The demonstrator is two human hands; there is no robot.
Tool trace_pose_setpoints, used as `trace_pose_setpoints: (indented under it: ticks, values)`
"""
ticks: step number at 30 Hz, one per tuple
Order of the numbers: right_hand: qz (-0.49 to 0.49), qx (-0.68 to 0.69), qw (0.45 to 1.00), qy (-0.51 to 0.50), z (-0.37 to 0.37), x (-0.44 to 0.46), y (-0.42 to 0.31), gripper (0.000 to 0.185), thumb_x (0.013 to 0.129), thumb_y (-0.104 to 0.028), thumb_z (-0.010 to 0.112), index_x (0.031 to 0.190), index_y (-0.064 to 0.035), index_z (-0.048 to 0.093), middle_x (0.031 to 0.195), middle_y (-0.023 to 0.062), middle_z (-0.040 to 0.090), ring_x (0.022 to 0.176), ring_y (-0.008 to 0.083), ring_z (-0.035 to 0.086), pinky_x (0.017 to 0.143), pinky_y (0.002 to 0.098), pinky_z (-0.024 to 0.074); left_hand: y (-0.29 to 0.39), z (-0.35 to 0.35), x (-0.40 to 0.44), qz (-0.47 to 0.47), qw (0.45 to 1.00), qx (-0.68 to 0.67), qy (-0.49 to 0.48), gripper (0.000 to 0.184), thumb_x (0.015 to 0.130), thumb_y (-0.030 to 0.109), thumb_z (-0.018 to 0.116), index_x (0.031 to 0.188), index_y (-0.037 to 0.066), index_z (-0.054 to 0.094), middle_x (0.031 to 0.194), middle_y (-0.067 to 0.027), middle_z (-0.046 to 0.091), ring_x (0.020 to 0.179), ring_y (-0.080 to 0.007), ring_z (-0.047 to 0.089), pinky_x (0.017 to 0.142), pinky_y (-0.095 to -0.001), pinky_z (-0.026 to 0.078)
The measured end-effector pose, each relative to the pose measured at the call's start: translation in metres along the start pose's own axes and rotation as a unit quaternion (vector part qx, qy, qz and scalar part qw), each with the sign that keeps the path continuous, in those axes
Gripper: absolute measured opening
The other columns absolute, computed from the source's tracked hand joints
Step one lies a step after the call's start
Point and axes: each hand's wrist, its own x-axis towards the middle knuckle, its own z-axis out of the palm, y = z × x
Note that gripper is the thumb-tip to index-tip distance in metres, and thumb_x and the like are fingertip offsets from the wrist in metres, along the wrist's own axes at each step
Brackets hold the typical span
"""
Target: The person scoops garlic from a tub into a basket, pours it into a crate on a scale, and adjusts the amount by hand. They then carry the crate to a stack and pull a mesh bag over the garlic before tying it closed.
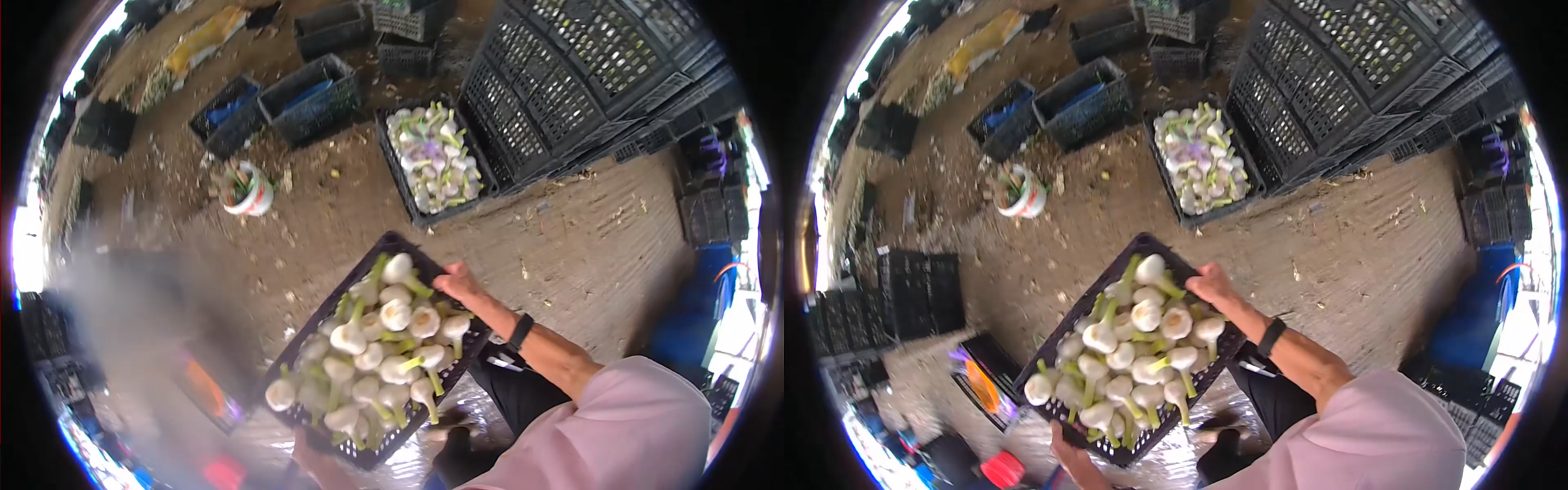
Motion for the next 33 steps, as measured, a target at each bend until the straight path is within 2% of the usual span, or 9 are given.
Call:
trace_pose_setpoints:
  ticks: [1,2,5,7,19,25,27,30,33]
  values:
    - [0.037,0.022,0.998,0.038,-0.019,0.008,-0.003,0.027,0.059,-0.021,0.058,0.068,0.0044,0.062,0.054,0.0121,0.057,0.052,0.0178,0.053,0.05,0.0347,0.0414,0.026,0.033,0.011,-0.02,1.0,-0.008,-0.01,0.032,0.085,0.031,0.059,0.086,-0.001,0.056,0.067,-0.008,0.055,0.056,-0.0167,0.053,0.053,-0.0275,0.043]
    - [0.069,0.12,0.988,0.062,-0.035,0.014,-0.003,0.025,0.059,-0.018,0.058,0.065,0.0054,0.061,0.054,0.0109,0.057,0.051,0.0176,0.052,0.048,0.0356,0.0397,0.048,0.064,0.018,0.096,0.988,0.084,-0.087,0.028,0.084,0.027,0.06,0.084,-0.001,0.057,0.063,-0.0072,0.054,0.056,-0.017,0.053,0.052,-0.0278,0.043]
    - [0.064,0.184,0.969,0.155,-0.08,0.026,-0.009,0.012,0.06,-0.01,0.057,0.059,0.0024,0.057,0.051,0.0042,0.052,0.046,0.0144,0.046,0.043,0.0318,0.0335,0.1,0.162,0.054,0.054,0.993,0.023,-0.101,0.028,0.086,0.022,0.051,0.073,-0.001,0.058,0.065,-0.0027,0.052,0.058,-0.0101,0.047,0.055,-0.025,0.04]
    - [0.085,0.299,0.929,0.201,-0.104,0.027,-0.019,0.007,0.057,-0.003,0.056,0.055,0.0028,0.054,0.051,0.0091,0.053,0.042,0.0169,0.047,0.042,0.0297,0.0366,0.145,0.226,0.046,0.107,0.976,0.058,-0.181,0.026,0.084,0.022,0.053,0.073,-0.001,0.059,0.064,-0.0013,0.051,0.057,-0.0096,0.045,0.054,-0.0236,0.036]
    - [0.116,0.36,0.809,0.451,-0.153,0.032,-0.049,0.012,0.063,-0.006,0.056,0.055,0.0031,0.055,0.053,0.0085,0.054,0.045,0.0153,0.049,0.045,0.0275,0.0369,0.233,0.513,0.125,0.006,0.877,0.171,-0.45,0.019,0.076,0.015,0.062,0.067,-0.002,0.061,0.061,-0.0059,0.056,0.053,-0.0138,0.05,0.05,-0.0266,0.038]
    - [0.183,0.462,0.693,0.522,-0.113,0.01,-0.027,0.01,0.063,-0.005,0.058,0.063,0.005,0.058,0.055,0.0107,0.055,0.044,0.0169,0.05,0.043,0.0285,0.0395,0.248,0.605,0.103,-0.003,0.795,0.279,-0.539,0.016,0.075,0.013,0.064,0.07,-0.002,0.062,0.062,-0.0072,0.057,0.052,-0.0151,0.051,0.049,-0.0273,0.038]
    - [0.229,0.459,0.683,0.52,-0.118,0.015,-0.033,0.012,0.067,-0.007,0.057,0.063,0.0049,0.058,0.055,0.0095,0.055,0.044,0.0165,0.05,0.043,0.0285,0.0392,0.252,0.633,0.086,0.016,0.779,0.343,-0.526,0.015,0.074,0.013,0.064,0.07,-0.002,0.062,0.062,-0.0076,0.058,0.052,-0.0154,0.051,0.048,-0.0276,0.038]
    - [0.048,0.423,0.706,0.565,-0.101,0.002,-0.042,0.015,0.067,-0.001,0.054,0.052,0.0006,0.053,0.054,0.0073,0.055,0.044,0.0116,0.049,0.039,0.0248,0.0348,0.262,0.638,0.075,0.001,0.772,0.4,-0.494,0.017,0.075,0.014,0.065,0.071,-0.002,0.062,0.061,-0.0083,0.058,0.05,-0.0159,0.052,0.047,-0.0274,0.039]
    - [0.135,0.428,0.727,0.519,-0.102,-0.001,-0.03,0.02,0.07,-0.004,0.055,0.051,0.0004,0.053,0.053,0.0059,0.055,0.045,0.0115,0.05,0.039,0.0249,0.0347,0.259,0.655,0.063,-0.002,0.76,0.434,-0.484,0.018,0.076,0.016,0.065,0.071,-0.002,0.062,0.061,-0.0086,0.058,0.05,-0.0161,0.052,0.046,-0.0269,0.04]
